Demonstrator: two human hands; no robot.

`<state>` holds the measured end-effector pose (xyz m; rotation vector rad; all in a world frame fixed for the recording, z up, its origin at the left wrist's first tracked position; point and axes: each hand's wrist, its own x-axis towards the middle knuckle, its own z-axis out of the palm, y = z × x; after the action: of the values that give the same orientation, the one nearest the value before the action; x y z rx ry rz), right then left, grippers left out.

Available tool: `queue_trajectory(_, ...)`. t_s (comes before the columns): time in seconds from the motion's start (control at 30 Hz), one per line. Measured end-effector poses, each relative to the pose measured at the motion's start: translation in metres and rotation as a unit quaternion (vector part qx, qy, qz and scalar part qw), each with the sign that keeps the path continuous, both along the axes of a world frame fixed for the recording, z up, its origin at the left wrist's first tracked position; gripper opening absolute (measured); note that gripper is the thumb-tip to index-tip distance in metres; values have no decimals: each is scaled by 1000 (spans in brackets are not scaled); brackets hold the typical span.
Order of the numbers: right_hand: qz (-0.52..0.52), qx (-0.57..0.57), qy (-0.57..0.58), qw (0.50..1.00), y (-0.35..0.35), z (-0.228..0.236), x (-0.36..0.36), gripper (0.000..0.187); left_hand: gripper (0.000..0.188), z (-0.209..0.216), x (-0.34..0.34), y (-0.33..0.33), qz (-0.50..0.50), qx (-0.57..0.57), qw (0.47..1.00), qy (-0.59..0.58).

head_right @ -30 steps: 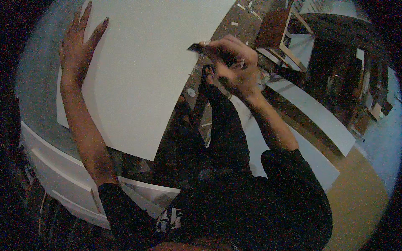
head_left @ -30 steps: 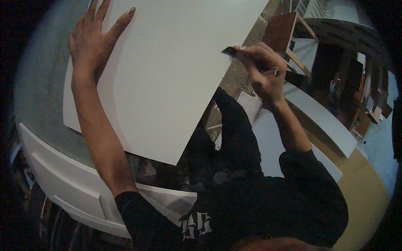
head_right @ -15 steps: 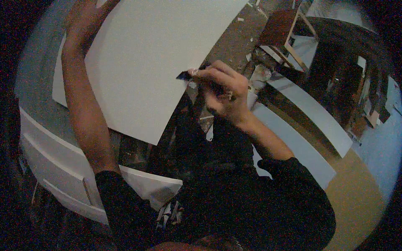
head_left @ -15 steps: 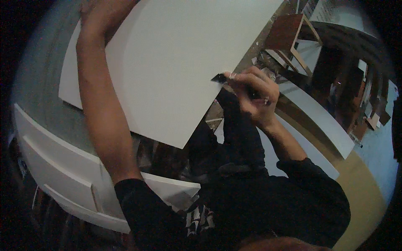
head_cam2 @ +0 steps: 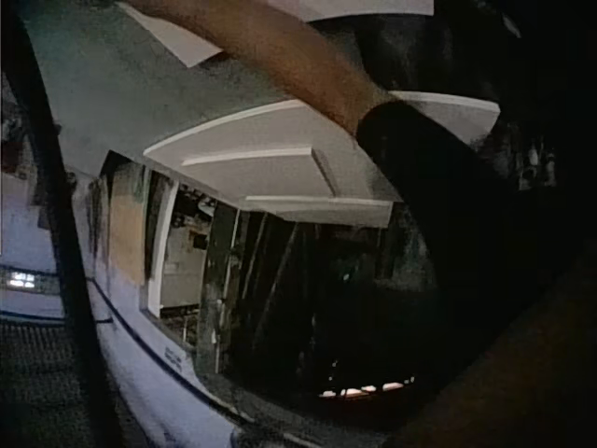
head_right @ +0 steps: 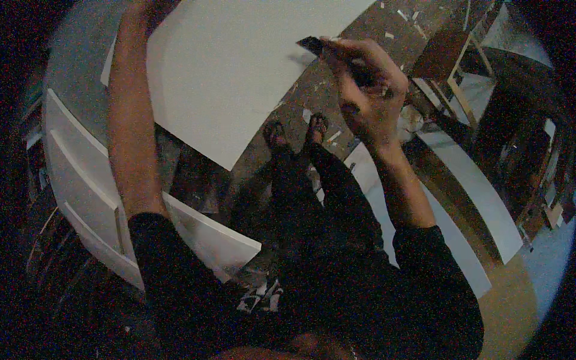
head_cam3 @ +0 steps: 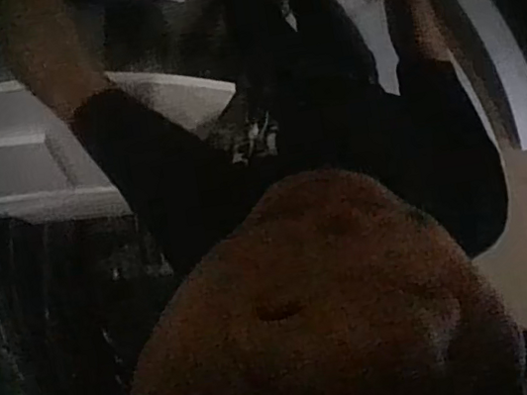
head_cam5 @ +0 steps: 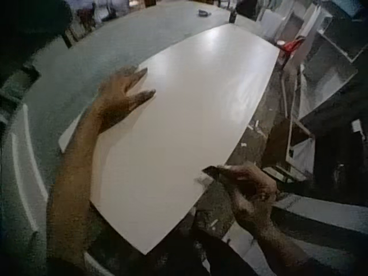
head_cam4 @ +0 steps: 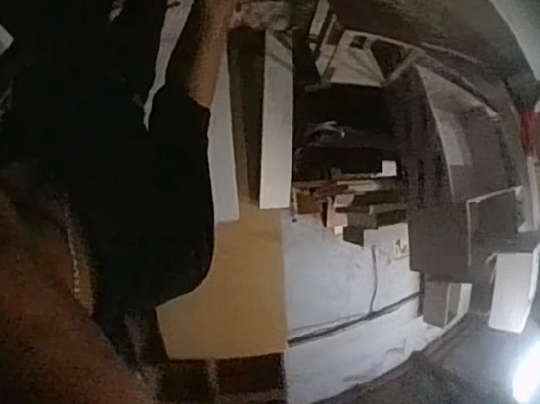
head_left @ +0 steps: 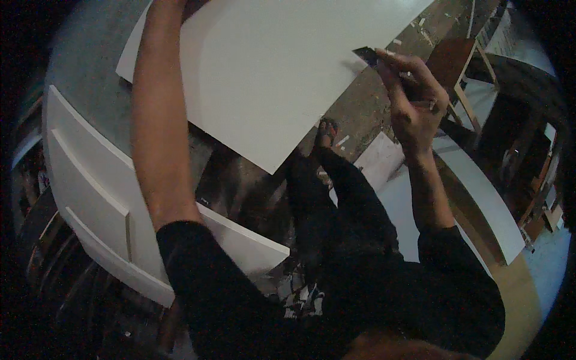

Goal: The person scrapes the edges of white wooden panels using a small blade held in their right hand while supporting the panels with their left hand.

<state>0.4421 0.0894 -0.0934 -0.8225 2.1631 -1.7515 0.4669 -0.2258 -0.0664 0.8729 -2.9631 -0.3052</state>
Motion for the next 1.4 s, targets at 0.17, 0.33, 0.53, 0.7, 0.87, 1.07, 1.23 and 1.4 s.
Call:
queue_trajectory(0.17,33,21,11,999,-6,-6,-1,17,77,7,49,6,-16,24,999,-41)
queue_trajectory(0.33,83,8,19,996,1,-2,26,21,76,-4,60,11,-13,-51,998,-30)
queue_trajectory(0.53,90,76,112,987,2,12,61,23,77,-1,62,24,-9,-29,999,30)
queue_trajectory(0.7,99,81,99,987,0,8,87,25,81,-9,61,6,-1,-58,998,-12)
queue_trajectory(0.87,105,125,84,983,1,14,104,15,80,-19,62,11,-26,-51,998,36)
queue_trajectory(1.07,98,99,78,987,-8,-1,122,15,80,-29,54,-6,-2,-48,999,-17)
queue_trajectory(1.23,113,132,95,980,-4,-4,127,19,80,-33,54,-6,11,-33,999,-19)
queue_trajectory(1.4,60,48,38,996,-1,-11,116,19,81,-31,52,-7,6,-32,999,-10)
